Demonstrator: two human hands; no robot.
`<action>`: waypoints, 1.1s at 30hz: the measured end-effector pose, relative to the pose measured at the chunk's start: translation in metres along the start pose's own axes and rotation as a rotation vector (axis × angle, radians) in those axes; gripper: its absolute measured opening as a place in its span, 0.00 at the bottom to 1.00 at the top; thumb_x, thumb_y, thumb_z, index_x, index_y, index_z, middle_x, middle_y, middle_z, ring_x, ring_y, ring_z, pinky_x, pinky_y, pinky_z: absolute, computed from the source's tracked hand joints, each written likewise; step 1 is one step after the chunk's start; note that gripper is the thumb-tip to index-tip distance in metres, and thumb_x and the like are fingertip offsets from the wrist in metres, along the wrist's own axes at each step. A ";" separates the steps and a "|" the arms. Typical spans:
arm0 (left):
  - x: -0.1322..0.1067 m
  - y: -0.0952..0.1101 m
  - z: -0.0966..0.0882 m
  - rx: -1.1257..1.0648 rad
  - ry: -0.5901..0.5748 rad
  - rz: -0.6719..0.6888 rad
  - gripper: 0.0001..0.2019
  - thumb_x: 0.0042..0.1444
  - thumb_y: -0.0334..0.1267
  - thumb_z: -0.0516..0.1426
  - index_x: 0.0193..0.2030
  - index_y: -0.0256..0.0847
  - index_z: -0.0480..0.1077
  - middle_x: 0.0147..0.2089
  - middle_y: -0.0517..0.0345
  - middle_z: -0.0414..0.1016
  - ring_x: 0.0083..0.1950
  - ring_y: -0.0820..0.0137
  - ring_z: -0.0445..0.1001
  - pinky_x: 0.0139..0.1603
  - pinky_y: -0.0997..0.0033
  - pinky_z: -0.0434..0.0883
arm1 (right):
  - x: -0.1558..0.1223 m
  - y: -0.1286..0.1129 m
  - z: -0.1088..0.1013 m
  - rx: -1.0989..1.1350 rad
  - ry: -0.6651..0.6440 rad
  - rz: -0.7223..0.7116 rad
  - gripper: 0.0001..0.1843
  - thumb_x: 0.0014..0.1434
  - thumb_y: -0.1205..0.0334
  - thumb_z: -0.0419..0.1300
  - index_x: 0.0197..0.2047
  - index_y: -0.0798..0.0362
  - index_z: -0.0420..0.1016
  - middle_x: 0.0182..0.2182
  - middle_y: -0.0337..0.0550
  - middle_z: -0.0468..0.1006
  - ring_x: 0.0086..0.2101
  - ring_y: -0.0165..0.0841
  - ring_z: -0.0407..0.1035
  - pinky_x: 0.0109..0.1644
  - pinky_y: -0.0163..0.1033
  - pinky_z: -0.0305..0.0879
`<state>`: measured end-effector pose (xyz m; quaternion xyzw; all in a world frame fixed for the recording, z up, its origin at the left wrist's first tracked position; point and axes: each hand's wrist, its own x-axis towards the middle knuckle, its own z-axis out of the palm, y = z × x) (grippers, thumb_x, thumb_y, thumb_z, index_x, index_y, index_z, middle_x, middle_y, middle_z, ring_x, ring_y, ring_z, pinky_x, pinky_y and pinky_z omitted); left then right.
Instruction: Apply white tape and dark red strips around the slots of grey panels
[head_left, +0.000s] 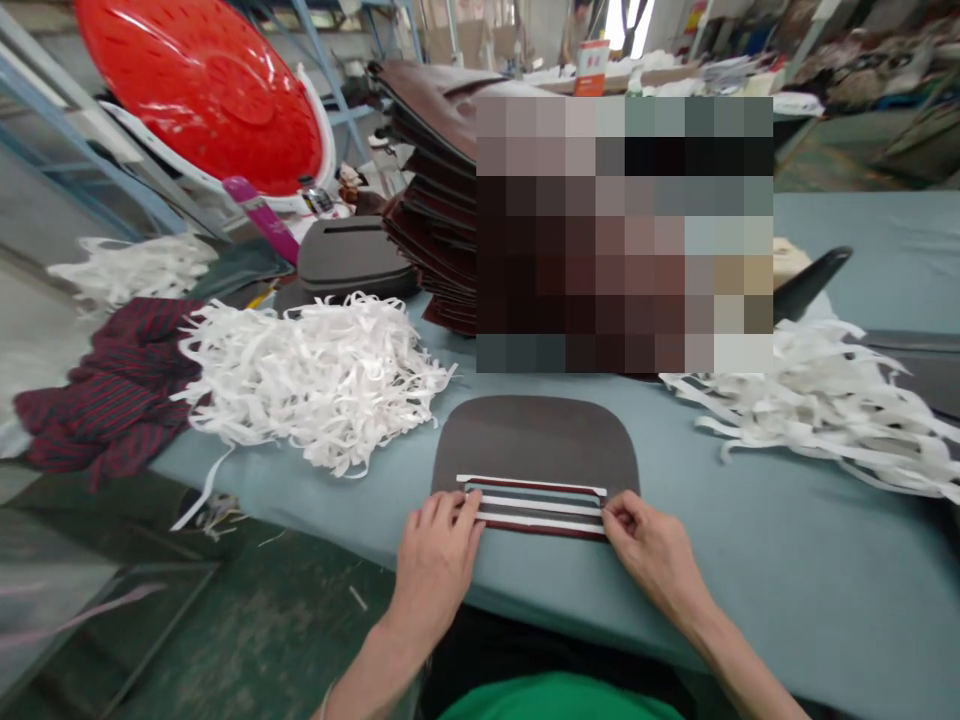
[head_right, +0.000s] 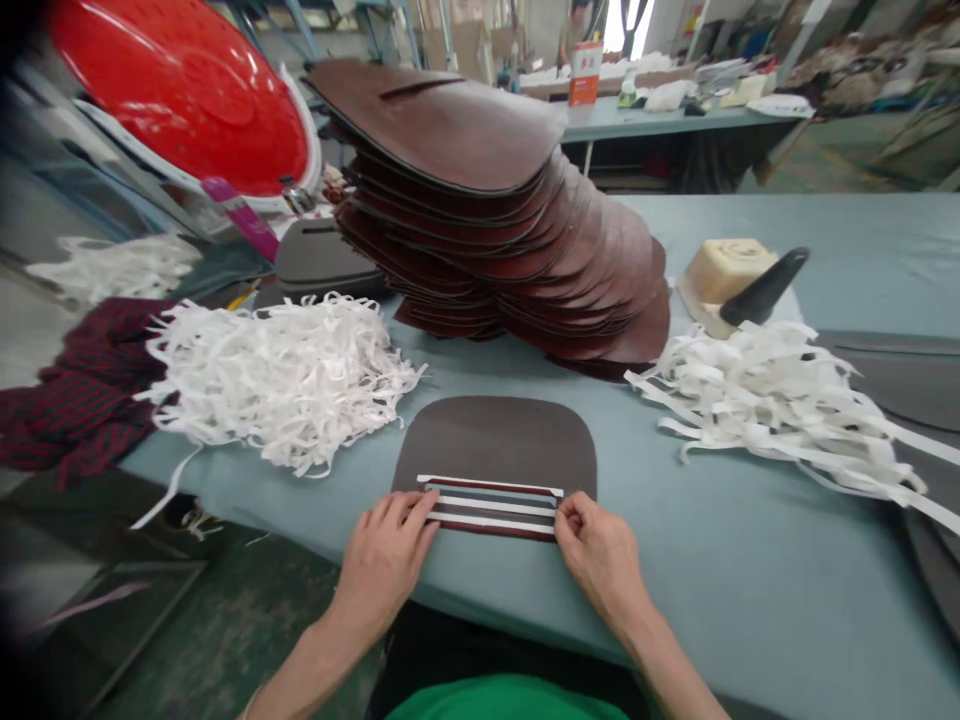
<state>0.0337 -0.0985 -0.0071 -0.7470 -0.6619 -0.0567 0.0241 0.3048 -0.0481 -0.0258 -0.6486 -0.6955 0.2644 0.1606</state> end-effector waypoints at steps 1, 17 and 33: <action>-0.003 0.002 -0.001 0.023 -0.015 0.019 0.19 0.61 0.39 0.52 0.60 0.47 0.62 0.50 0.49 0.69 0.50 0.59 0.66 0.44 0.60 0.64 | 0.000 0.000 0.001 -0.008 0.008 0.001 0.09 0.57 0.58 0.50 0.28 0.49 0.67 0.20 0.34 0.70 0.23 0.28 0.64 0.30 0.33 0.52; -0.014 0.020 0.005 0.097 -0.067 -0.022 0.27 0.58 0.47 0.54 0.64 0.58 0.55 0.59 0.45 0.63 0.59 0.54 0.61 0.50 0.55 0.63 | 0.002 -0.011 0.006 -0.231 0.062 0.049 0.05 0.55 0.62 0.52 0.28 0.51 0.63 0.19 0.33 0.67 0.21 0.27 0.60 0.27 0.32 0.46; 0.018 -0.001 0.009 -0.014 -0.001 0.116 0.28 0.55 0.45 0.58 0.62 0.47 0.59 0.61 0.44 0.62 0.61 0.54 0.61 0.57 0.50 0.63 | 0.015 -0.051 0.033 -0.494 0.101 -0.676 0.20 0.55 0.74 0.52 0.50 0.55 0.71 0.42 0.51 0.71 0.42 0.39 0.63 0.45 0.41 0.63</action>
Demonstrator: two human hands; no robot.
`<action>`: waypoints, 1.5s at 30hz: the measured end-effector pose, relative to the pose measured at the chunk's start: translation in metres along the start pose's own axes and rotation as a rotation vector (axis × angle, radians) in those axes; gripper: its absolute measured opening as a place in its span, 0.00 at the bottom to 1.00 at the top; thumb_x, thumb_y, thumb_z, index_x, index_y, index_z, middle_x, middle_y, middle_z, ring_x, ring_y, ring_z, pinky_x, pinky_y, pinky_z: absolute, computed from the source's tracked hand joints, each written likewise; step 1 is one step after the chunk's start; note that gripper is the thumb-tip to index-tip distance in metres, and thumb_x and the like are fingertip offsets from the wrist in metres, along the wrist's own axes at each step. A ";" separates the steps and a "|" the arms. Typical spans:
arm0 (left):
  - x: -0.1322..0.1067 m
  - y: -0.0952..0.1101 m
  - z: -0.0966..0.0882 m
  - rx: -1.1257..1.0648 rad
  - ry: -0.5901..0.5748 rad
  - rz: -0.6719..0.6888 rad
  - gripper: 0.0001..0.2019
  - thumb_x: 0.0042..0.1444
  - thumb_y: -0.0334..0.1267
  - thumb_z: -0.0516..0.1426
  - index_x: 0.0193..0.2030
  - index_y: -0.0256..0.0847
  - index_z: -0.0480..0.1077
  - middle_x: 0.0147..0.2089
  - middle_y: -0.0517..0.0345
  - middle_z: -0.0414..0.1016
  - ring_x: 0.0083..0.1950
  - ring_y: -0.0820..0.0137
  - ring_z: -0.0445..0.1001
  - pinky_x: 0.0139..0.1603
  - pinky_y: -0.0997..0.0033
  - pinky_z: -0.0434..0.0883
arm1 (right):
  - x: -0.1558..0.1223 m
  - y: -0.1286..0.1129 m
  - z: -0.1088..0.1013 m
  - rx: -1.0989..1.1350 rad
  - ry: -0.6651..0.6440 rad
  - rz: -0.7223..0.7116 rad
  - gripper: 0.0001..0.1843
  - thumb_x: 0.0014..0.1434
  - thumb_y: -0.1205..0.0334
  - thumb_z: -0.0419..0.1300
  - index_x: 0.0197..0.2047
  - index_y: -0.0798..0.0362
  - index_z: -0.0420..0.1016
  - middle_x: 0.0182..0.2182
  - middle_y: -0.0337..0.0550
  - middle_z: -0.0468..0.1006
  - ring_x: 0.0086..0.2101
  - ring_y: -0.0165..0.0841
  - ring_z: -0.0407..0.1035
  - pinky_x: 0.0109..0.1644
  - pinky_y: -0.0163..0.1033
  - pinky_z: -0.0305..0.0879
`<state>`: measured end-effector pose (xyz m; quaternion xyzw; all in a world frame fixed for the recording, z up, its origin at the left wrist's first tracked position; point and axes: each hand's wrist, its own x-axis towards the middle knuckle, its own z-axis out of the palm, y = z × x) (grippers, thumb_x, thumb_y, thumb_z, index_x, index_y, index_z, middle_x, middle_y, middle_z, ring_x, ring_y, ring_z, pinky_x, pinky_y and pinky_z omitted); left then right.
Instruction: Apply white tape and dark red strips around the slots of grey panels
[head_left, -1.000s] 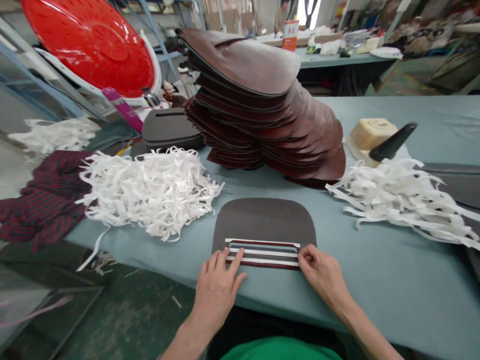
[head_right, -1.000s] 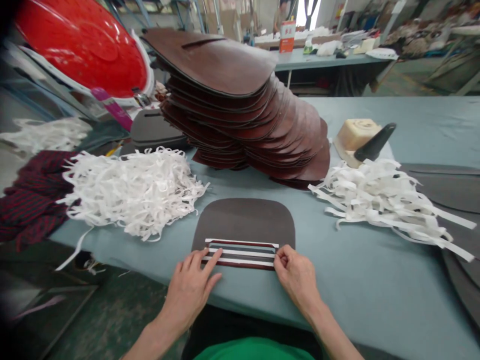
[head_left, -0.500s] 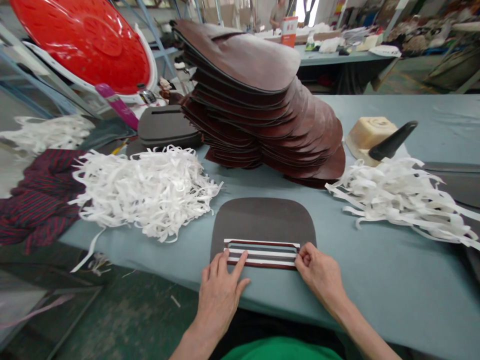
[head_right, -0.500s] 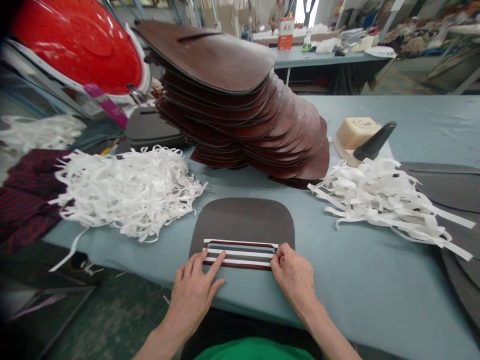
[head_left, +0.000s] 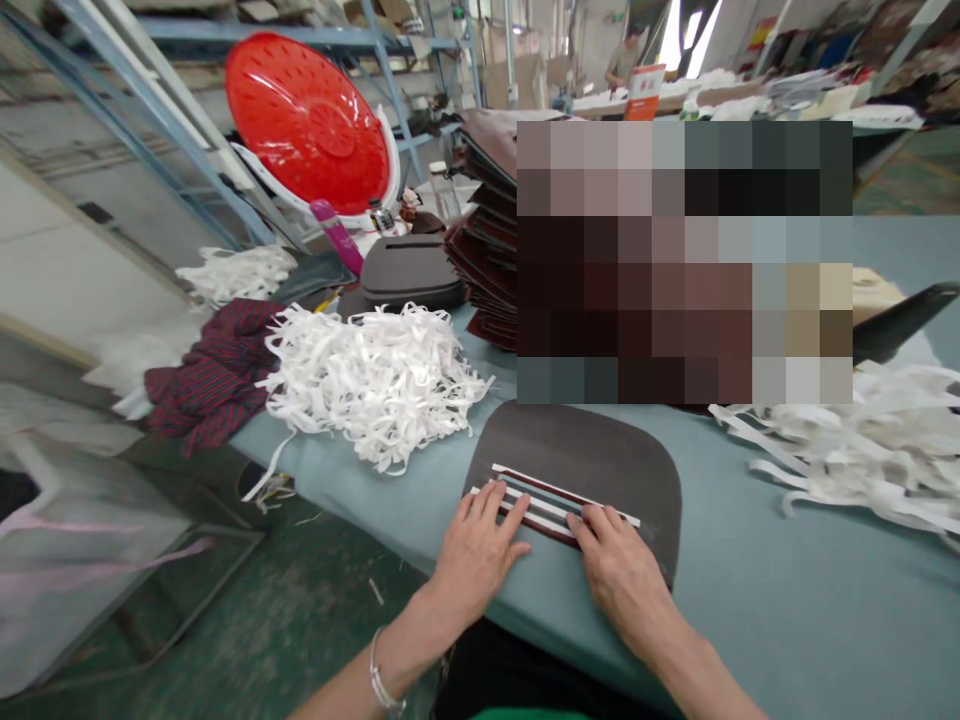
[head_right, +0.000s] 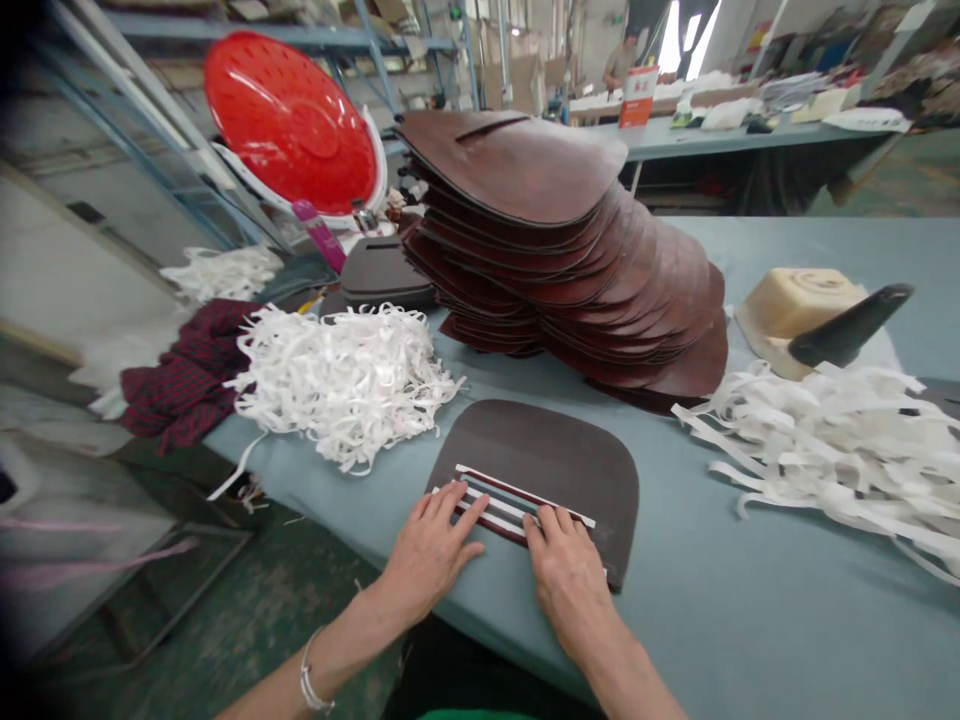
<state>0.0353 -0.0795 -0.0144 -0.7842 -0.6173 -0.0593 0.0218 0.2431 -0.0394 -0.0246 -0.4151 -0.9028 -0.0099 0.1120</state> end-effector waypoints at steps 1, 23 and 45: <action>-0.001 0.001 0.001 -0.007 -0.001 -0.003 0.29 0.55 0.45 0.58 0.63 0.47 0.58 0.61 0.44 0.61 0.61 0.54 0.60 0.57 0.50 0.63 | 0.000 0.001 0.001 0.001 0.001 -0.001 0.19 0.56 0.75 0.51 0.49 0.56 0.72 0.42 0.51 0.71 0.42 0.39 0.63 0.46 0.41 0.63; 0.003 -0.024 0.013 -0.462 0.267 -0.166 0.12 0.59 0.30 0.53 0.50 0.40 0.67 0.50 0.49 0.66 0.56 0.63 0.66 0.55 0.55 0.68 | 0.029 0.023 -0.004 -0.037 -0.191 0.138 0.10 0.59 0.71 0.50 0.29 0.53 0.67 0.31 0.43 0.70 0.29 0.30 0.66 0.31 0.34 0.56; 0.008 -0.028 0.009 -0.466 0.203 -0.210 0.22 0.58 0.31 0.52 0.60 0.43 0.58 0.51 0.48 0.65 0.54 0.62 0.64 0.54 0.55 0.67 | 0.093 -0.052 0.021 0.156 0.023 -0.026 0.13 0.60 0.73 0.49 0.43 0.52 0.71 0.38 0.46 0.70 0.39 0.36 0.62 0.41 0.39 0.58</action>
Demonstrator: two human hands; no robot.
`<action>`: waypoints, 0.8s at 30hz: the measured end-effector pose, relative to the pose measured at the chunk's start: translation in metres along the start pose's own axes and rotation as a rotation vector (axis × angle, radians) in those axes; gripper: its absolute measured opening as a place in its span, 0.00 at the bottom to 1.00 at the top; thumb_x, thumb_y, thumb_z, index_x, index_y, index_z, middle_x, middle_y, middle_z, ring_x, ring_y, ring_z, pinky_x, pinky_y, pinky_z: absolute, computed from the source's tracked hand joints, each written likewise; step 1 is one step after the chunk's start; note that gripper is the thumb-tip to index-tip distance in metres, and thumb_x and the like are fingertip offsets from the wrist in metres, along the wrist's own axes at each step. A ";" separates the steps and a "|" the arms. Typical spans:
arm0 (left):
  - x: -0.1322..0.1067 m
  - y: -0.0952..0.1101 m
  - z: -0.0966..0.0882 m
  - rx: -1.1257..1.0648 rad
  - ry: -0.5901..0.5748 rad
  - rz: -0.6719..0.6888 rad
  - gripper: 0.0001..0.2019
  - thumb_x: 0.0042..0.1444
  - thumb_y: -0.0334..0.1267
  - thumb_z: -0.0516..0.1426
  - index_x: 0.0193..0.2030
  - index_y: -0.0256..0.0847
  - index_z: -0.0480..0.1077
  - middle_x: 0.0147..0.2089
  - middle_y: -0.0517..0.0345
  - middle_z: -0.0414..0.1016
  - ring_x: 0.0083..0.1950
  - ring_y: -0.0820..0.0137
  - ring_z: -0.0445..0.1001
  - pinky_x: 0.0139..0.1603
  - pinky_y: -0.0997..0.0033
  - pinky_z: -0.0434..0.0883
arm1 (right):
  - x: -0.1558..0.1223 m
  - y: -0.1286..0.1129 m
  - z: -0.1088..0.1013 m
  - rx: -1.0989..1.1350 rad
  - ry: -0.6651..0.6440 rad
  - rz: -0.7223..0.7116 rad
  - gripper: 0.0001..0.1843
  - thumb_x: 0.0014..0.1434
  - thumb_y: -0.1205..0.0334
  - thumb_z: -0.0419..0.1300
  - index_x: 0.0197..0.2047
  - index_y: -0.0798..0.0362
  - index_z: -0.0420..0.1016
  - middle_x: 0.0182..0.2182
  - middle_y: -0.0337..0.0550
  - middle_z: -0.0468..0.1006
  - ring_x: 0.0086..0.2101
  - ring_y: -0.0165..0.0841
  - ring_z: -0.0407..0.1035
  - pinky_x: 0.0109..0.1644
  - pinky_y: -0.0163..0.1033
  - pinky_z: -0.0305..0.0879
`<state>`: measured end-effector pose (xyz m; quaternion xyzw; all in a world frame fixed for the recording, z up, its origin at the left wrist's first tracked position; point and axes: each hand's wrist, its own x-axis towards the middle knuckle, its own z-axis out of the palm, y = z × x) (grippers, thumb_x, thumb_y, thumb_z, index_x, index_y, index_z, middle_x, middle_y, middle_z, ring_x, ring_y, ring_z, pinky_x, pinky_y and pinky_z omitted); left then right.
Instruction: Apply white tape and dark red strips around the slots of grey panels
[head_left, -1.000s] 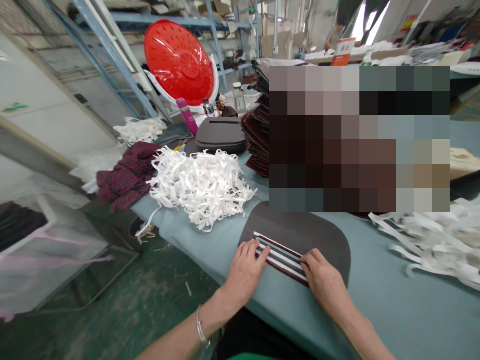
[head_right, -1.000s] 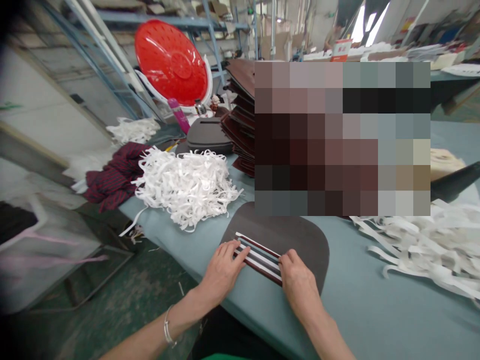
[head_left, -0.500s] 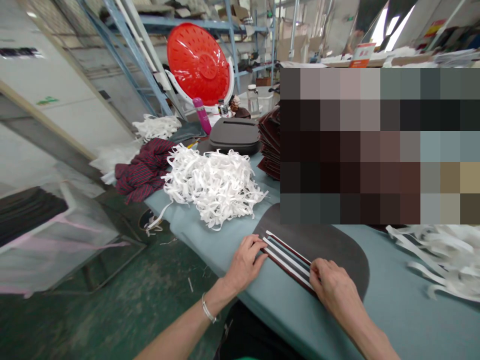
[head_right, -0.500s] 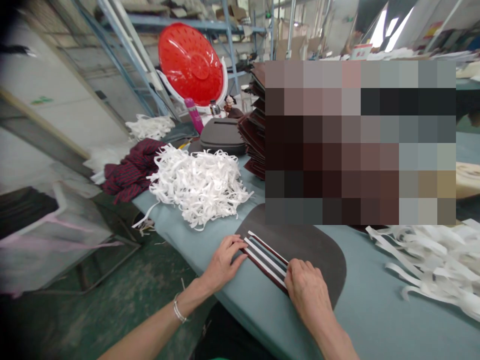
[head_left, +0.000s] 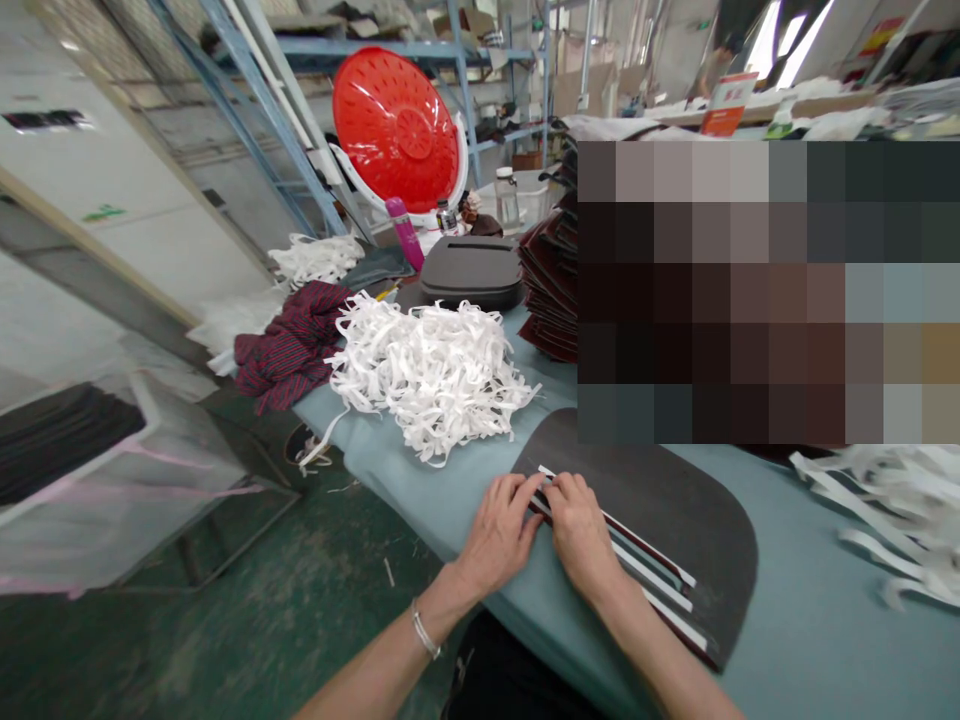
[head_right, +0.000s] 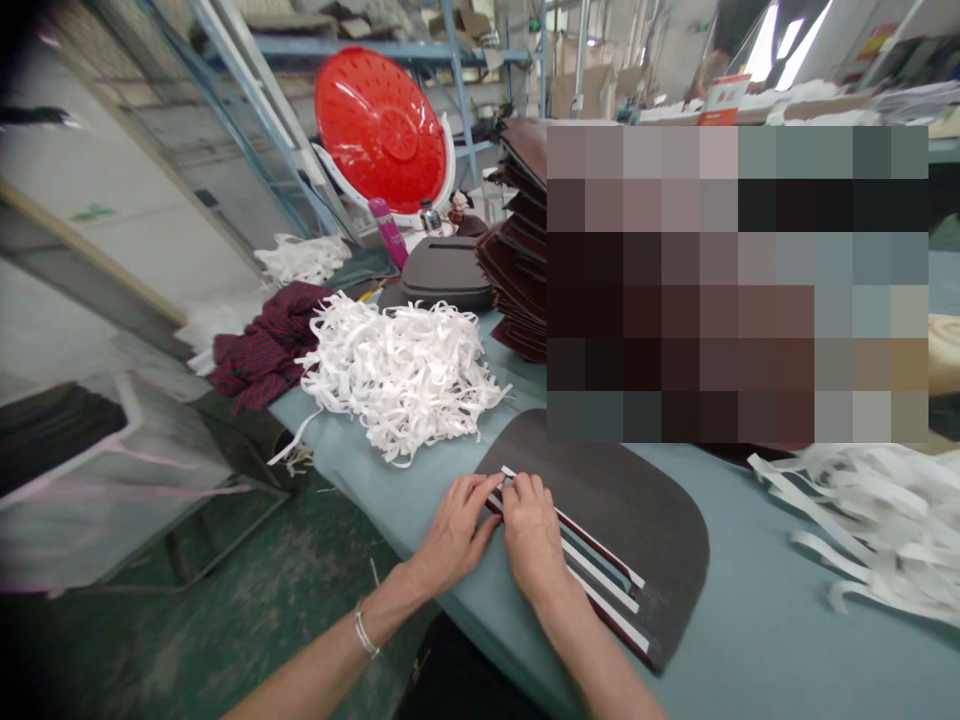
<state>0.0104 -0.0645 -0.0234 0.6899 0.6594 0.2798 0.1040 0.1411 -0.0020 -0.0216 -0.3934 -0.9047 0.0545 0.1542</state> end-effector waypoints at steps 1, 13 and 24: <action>0.000 0.001 0.000 0.031 -0.016 0.001 0.22 0.59 0.32 0.51 0.61 0.44 0.58 0.51 0.48 0.64 0.53 0.62 0.64 0.53 0.56 0.67 | -0.001 -0.001 0.000 -0.030 0.010 -0.022 0.13 0.60 0.73 0.49 0.44 0.53 0.71 0.37 0.47 0.70 0.39 0.37 0.61 0.40 0.39 0.58; 0.000 0.008 0.000 0.192 -0.049 0.026 0.19 0.61 0.34 0.49 0.59 0.41 0.61 0.51 0.49 0.63 0.53 0.63 0.62 0.55 0.57 0.65 | -0.078 0.035 -0.019 -0.364 0.075 -0.181 0.16 0.57 0.77 0.49 0.46 0.62 0.73 0.39 0.54 0.72 0.38 0.41 0.63 0.42 0.46 0.64; -0.001 0.005 0.009 0.266 -0.033 0.078 0.19 0.60 0.35 0.50 0.59 0.41 0.62 0.50 0.48 0.64 0.51 0.60 0.64 0.53 0.56 0.65 | -0.155 0.083 -0.050 -0.180 0.103 -0.161 0.15 0.61 0.74 0.46 0.48 0.64 0.69 0.41 0.57 0.71 0.43 0.42 0.63 0.44 0.48 0.65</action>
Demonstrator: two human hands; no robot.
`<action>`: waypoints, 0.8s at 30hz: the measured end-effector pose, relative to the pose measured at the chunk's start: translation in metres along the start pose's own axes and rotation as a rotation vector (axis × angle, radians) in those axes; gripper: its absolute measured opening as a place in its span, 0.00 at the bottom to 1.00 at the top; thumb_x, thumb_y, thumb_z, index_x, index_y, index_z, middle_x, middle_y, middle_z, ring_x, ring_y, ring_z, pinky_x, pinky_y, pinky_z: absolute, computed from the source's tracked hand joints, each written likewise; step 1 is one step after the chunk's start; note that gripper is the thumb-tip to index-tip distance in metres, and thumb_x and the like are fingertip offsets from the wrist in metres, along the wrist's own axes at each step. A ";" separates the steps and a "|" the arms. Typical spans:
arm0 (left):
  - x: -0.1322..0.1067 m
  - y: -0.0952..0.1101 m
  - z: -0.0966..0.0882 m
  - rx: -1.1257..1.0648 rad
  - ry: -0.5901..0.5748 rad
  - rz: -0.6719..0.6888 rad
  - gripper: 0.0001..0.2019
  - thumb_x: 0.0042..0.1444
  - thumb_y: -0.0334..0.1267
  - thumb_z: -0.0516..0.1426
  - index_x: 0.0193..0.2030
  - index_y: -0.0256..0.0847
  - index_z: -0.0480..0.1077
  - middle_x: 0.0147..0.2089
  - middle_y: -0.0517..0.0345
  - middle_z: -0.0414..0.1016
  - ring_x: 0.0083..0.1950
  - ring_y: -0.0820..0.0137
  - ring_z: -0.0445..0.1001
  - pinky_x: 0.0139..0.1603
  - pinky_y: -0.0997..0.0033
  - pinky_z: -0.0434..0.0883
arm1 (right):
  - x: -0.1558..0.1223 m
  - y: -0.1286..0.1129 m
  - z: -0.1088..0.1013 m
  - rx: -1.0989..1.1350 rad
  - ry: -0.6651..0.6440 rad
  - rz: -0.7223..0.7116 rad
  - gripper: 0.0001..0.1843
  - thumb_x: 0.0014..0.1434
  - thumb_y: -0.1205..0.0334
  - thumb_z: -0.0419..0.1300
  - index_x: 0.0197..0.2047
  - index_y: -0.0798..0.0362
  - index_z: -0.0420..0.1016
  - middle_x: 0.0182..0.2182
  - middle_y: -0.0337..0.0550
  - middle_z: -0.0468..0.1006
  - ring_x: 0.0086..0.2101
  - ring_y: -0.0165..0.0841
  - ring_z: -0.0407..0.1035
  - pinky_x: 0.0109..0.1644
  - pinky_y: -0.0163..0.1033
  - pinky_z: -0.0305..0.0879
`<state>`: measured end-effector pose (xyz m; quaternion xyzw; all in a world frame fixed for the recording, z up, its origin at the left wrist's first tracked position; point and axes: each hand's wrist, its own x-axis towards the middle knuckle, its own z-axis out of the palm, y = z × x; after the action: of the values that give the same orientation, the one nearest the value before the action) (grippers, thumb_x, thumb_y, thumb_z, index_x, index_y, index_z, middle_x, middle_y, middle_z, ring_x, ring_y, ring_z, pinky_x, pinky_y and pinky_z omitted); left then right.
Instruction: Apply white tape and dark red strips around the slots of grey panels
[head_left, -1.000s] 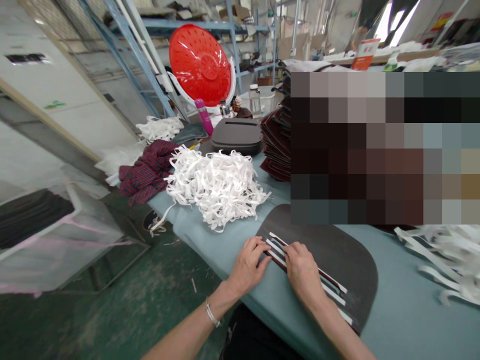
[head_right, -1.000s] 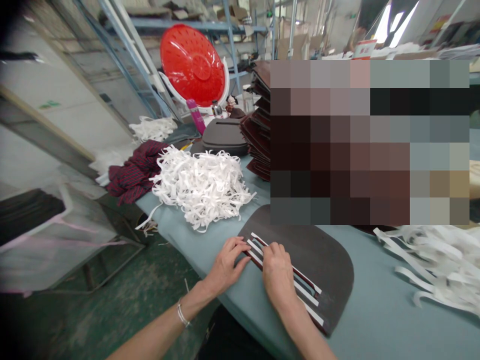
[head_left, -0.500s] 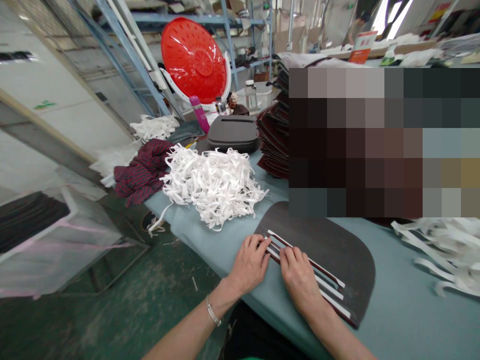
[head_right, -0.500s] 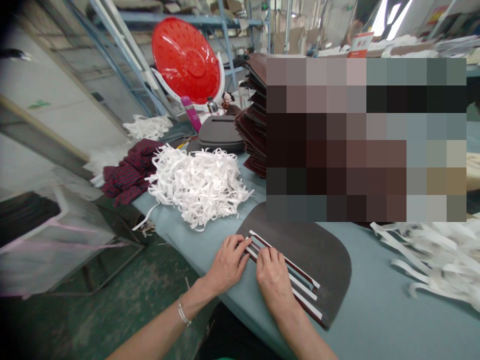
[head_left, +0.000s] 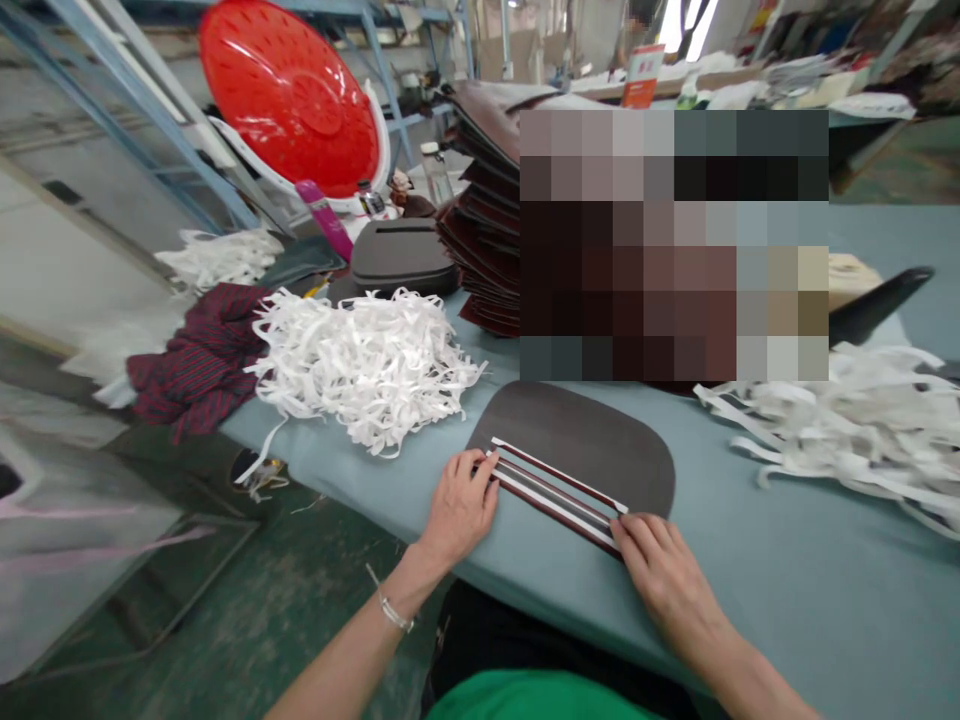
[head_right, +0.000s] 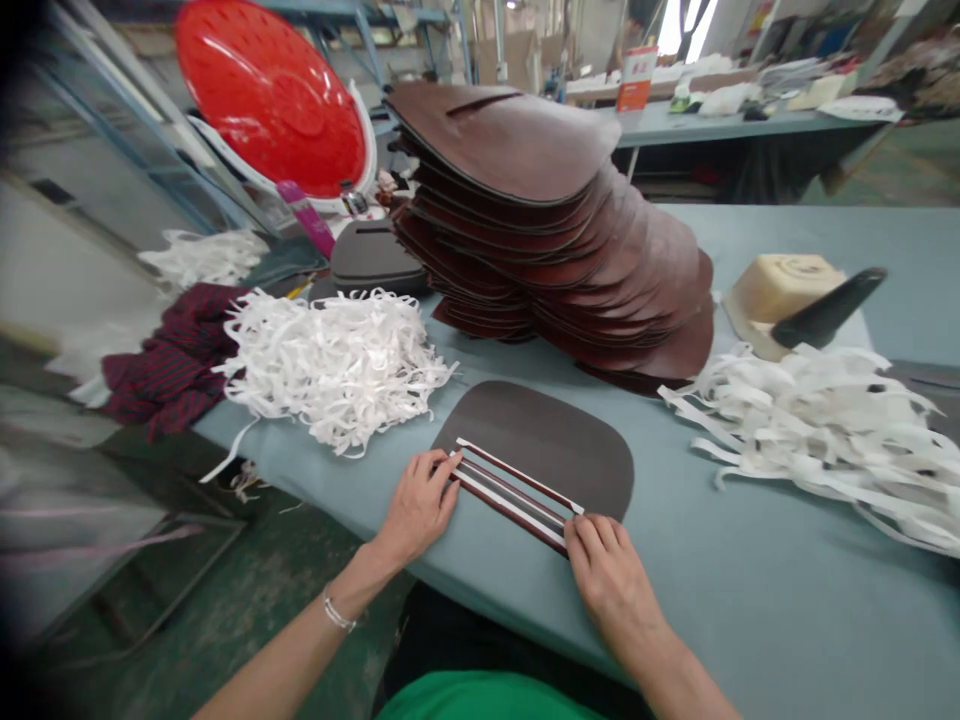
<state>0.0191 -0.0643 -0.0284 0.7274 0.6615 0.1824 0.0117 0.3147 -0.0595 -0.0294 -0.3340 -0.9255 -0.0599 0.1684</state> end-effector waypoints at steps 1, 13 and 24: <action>0.000 -0.001 0.001 0.003 0.003 0.008 0.19 0.60 0.35 0.50 0.59 0.41 0.62 0.50 0.48 0.64 0.51 0.61 0.64 0.53 0.57 0.66 | -0.001 0.000 0.000 0.052 -0.004 0.035 0.14 0.62 0.72 0.46 0.48 0.62 0.69 0.41 0.56 0.71 0.43 0.41 0.63 0.44 0.48 0.65; -0.001 -0.004 0.010 0.046 0.044 0.162 0.15 0.62 0.31 0.47 0.54 0.39 0.65 0.59 0.47 0.64 0.61 0.59 0.59 0.59 0.54 0.60 | -0.014 0.007 0.013 0.438 0.108 0.208 0.18 0.62 0.76 0.44 0.52 0.53 0.62 0.49 0.49 0.71 0.49 0.37 0.61 0.48 0.44 0.62; -0.002 -0.005 0.010 0.135 -0.021 0.194 0.19 0.61 0.29 0.47 0.58 0.41 0.64 0.54 0.51 0.70 0.52 0.60 0.64 0.54 0.56 0.61 | -0.007 -0.002 -0.009 0.415 0.025 0.160 0.12 0.63 0.73 0.45 0.46 0.54 0.65 0.38 0.47 0.72 0.37 0.33 0.62 0.42 0.41 0.61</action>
<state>0.0169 -0.0633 -0.0393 0.7891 0.5985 0.1300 -0.0479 0.3214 -0.0670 -0.0241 -0.3638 -0.8863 0.1412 0.2492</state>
